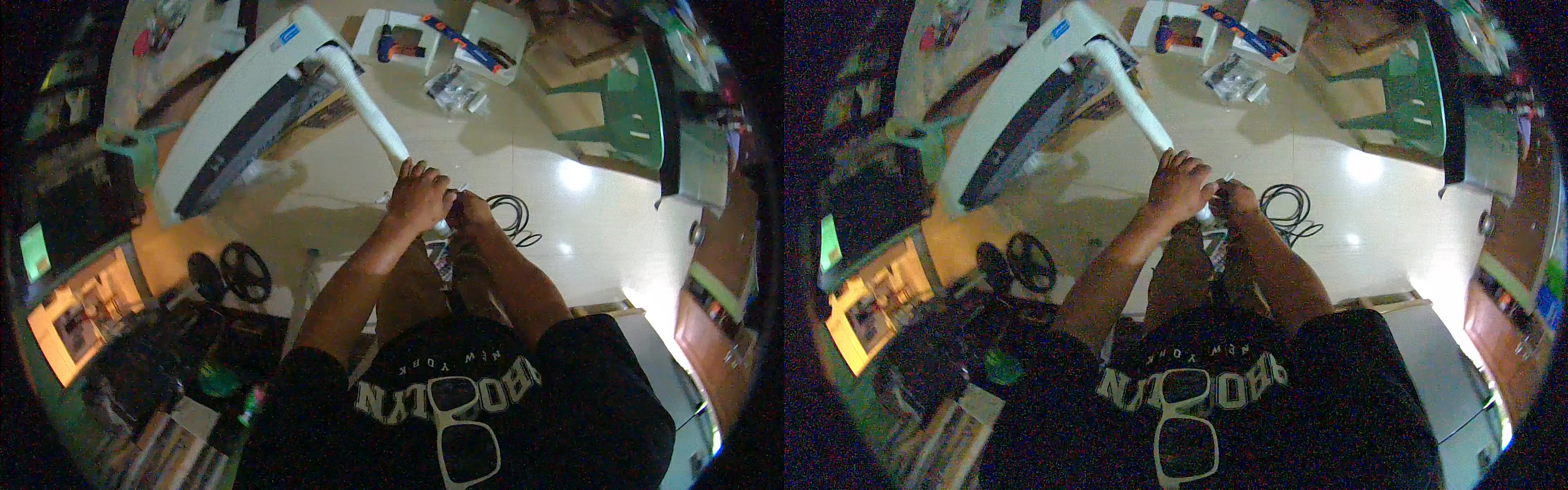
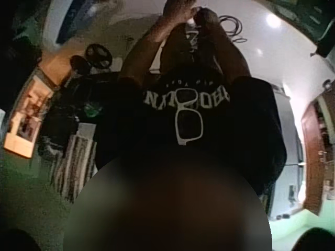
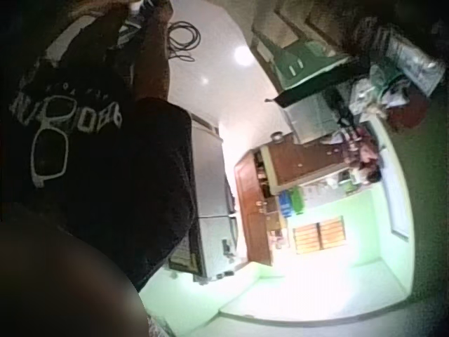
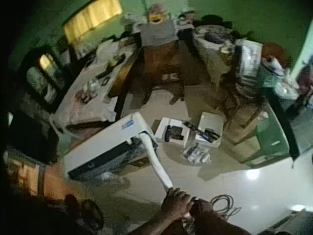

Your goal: The person removes the front panel of a wall-mounted air conditioner, then wraps a flexible white pipe with white tape. The person secures the taped pipe to the unit and continues wrapping additional sections.

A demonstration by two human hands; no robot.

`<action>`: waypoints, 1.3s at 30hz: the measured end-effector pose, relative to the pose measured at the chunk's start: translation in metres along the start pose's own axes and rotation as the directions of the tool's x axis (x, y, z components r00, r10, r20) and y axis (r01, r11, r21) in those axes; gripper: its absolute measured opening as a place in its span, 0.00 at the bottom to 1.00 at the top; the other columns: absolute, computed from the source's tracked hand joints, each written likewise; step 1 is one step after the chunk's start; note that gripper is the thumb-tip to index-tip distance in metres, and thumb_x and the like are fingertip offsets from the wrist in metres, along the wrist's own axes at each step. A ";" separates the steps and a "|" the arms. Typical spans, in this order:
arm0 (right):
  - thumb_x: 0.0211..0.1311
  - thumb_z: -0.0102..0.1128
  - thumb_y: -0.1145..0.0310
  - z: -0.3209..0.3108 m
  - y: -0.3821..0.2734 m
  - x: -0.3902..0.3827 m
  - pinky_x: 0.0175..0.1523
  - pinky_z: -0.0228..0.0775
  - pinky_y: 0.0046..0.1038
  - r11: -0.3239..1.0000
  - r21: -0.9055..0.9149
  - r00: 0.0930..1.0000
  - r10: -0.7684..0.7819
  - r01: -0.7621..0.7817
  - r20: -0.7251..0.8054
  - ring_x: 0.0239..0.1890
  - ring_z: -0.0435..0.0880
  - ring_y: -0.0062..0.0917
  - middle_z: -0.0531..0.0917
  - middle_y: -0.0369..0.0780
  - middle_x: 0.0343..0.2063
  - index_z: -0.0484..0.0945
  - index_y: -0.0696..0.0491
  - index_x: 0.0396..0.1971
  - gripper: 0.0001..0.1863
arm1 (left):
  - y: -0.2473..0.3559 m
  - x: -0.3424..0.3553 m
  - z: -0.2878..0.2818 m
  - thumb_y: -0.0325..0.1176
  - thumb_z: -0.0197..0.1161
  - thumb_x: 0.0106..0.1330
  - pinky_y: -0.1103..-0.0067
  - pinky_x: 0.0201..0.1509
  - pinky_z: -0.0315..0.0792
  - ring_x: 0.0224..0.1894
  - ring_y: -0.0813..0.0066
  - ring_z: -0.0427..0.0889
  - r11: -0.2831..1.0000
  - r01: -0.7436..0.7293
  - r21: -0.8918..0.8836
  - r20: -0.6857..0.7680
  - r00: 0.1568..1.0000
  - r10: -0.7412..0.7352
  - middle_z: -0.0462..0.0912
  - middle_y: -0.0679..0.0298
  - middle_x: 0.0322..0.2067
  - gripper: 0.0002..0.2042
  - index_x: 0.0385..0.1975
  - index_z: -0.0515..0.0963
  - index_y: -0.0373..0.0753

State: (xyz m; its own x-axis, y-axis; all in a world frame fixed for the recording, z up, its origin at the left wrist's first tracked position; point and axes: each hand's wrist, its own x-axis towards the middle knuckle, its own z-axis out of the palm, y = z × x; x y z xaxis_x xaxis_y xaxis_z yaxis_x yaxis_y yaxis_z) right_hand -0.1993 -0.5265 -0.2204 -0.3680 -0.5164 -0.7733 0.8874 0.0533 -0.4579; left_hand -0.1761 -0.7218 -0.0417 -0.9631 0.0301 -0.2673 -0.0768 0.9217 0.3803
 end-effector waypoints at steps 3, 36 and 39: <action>0.69 0.61 0.63 0.007 -0.007 -0.017 0.39 0.81 0.36 0.996 0.068 0.998 -0.051 0.054 -0.047 0.34 0.84 0.31 0.83 0.41 0.35 0.81 0.54 0.45 0.12 | 0.001 0.049 -0.004 0.56 0.60 0.67 0.49 0.72 0.58 0.59 0.55 0.81 0.979 -0.021 0.201 0.538 0.838 -0.093 0.87 0.55 0.50 0.24 0.47 0.86 0.41; 0.65 0.66 0.71 0.196 0.065 -0.105 0.39 0.76 0.30 0.592 0.533 0.733 -0.151 0.604 -0.664 0.34 0.83 0.25 0.84 0.37 0.31 0.78 0.50 0.53 0.17 | 0.032 0.114 0.049 0.65 0.60 0.66 0.70 0.45 0.76 0.38 0.67 0.83 0.963 -0.255 0.084 0.935 -0.313 -0.164 0.86 0.58 0.42 0.33 0.51 0.83 0.38; 0.69 0.65 0.68 0.214 0.100 -0.069 0.35 0.72 0.26 0.464 0.660 0.784 -0.133 0.590 -0.607 0.31 0.78 0.18 0.81 0.33 0.31 0.82 0.53 0.44 0.08 | 0.047 0.110 0.048 0.64 0.59 0.67 0.70 0.50 0.75 0.44 0.66 0.83 0.943 -0.307 0.129 0.948 -0.241 -0.209 0.86 0.56 0.43 0.32 0.50 0.83 0.37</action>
State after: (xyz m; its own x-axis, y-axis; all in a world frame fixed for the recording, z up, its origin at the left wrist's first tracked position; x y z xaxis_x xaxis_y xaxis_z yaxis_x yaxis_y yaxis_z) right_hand -0.0263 -0.6685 -0.1190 -0.5748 0.1069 -0.8113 0.3783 -0.8444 -0.3793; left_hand -0.2731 -0.6567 -0.0961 0.4925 0.1670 -0.8541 0.2568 0.9098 0.3260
